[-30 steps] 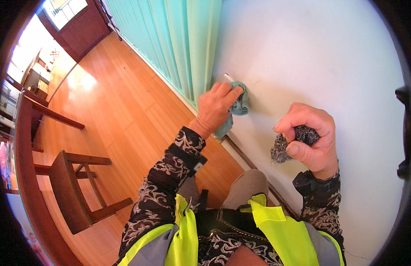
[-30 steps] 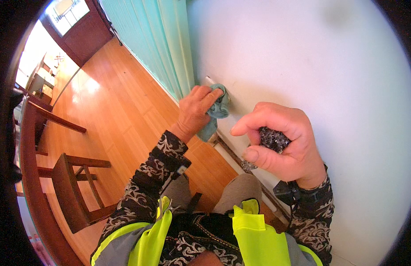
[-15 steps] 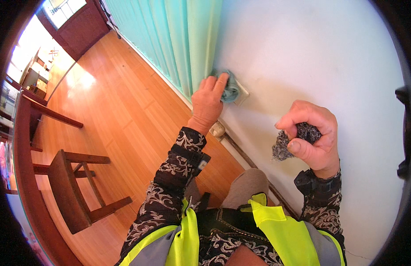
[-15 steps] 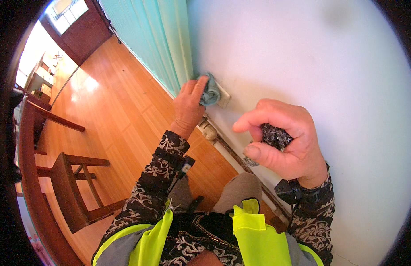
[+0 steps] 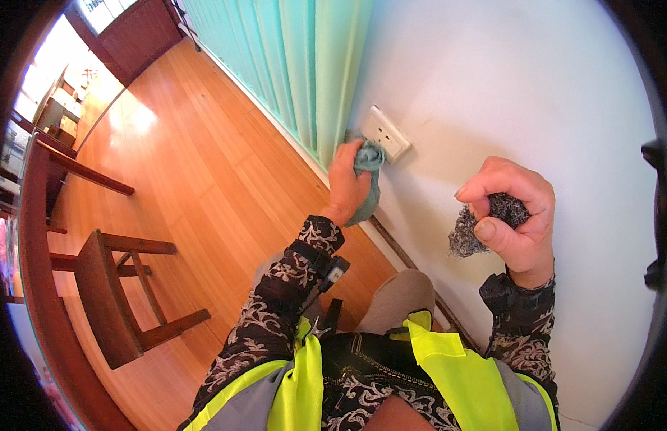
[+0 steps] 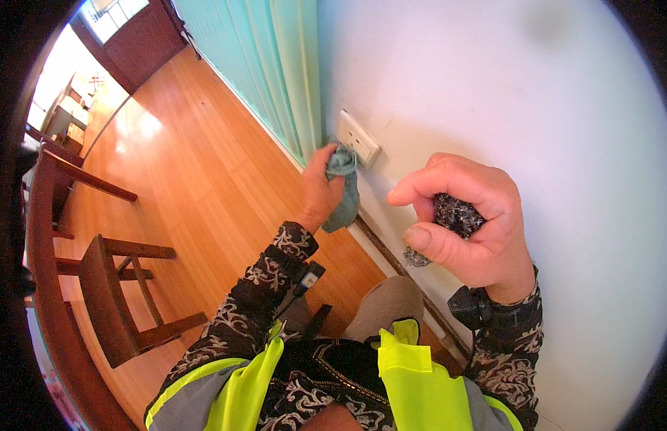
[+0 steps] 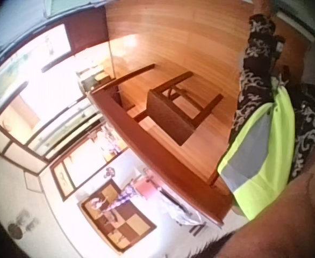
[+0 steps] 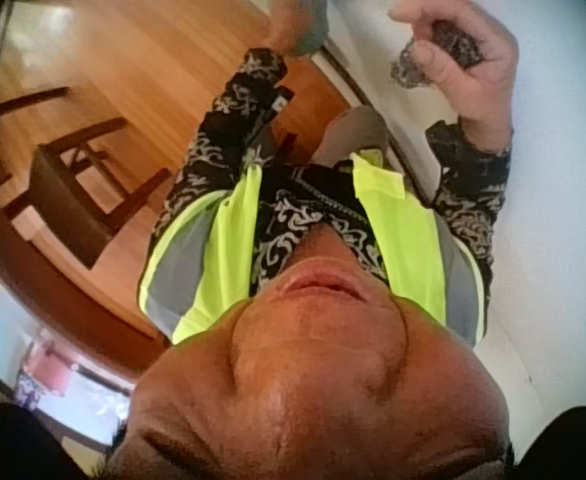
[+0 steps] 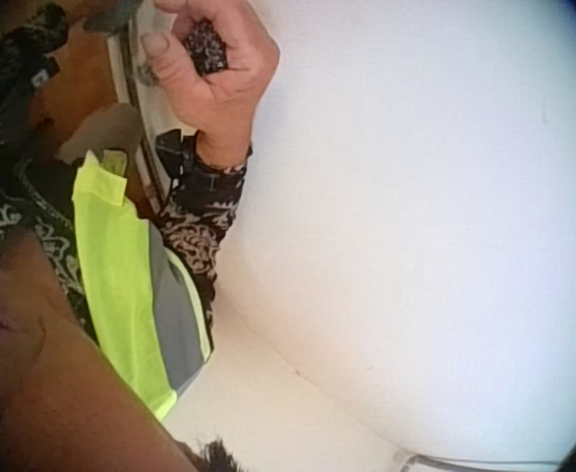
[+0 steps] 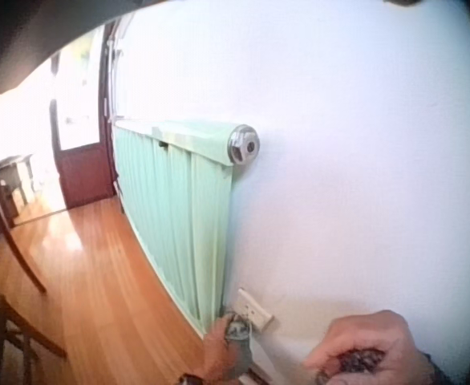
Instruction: The person washes a cloth and steel wool in a blue basin, then moves to a dining area to wipe a radiator and wall. They shift a wooden stool to access the area behind it and continue wiping the wall and floor edges.
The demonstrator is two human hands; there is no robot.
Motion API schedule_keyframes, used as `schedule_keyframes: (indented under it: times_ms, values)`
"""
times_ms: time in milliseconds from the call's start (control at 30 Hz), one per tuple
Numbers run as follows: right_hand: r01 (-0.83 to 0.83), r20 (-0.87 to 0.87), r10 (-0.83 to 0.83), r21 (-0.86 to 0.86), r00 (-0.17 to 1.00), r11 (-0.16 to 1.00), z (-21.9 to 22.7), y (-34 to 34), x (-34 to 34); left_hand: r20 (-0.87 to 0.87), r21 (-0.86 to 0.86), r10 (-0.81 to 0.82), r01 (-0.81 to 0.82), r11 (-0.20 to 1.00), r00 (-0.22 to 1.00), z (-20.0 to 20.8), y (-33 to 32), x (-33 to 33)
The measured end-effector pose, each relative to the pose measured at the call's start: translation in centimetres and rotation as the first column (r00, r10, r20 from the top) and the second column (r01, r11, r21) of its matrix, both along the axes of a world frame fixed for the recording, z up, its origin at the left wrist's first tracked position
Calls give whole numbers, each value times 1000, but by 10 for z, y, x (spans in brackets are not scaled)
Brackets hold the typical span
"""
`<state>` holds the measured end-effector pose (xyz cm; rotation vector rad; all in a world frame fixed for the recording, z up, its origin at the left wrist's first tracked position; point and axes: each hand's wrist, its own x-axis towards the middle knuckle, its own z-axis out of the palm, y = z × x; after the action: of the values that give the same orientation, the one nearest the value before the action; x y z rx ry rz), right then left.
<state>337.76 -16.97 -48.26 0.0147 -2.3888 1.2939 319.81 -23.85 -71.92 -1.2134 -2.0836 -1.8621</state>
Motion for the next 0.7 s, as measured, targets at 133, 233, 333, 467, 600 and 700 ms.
schedule_keyframes:
  times_ms: [133, 233, 333, 467, 600, 700]
  values:
    - [19, 14, -19, -1, 1000, 1000, 1, -2, 0, 101, 194, 206, -222, 955, 973, 6, 16, 7]
    - [48, 14, -48, -5, 999, 999, 1, -2, 0, 15, 217, 153, -153, 964, 988, 1, 21, 27]
    - [88, 18, -88, -9, 996, 996, 1, -3, 0, 393, 107, 81, -133, 985, 916, -2, 8, 33]
    - [64, -27, -63, 32, 998, 997, -1, -4, 1, 418, 296, 39, -177, 939, 907, 11, 11, 19]
    - [78, -29, -77, 33, 997, 996, -3, -3, 1, -68, 200, 175, -158, 967, 982, 13, 29, 15]
    - [83, -23, -82, 55, 996, 995, -3, -2, 1, 201, 93, -28, 9, 996, 979, -5, 17, 23]
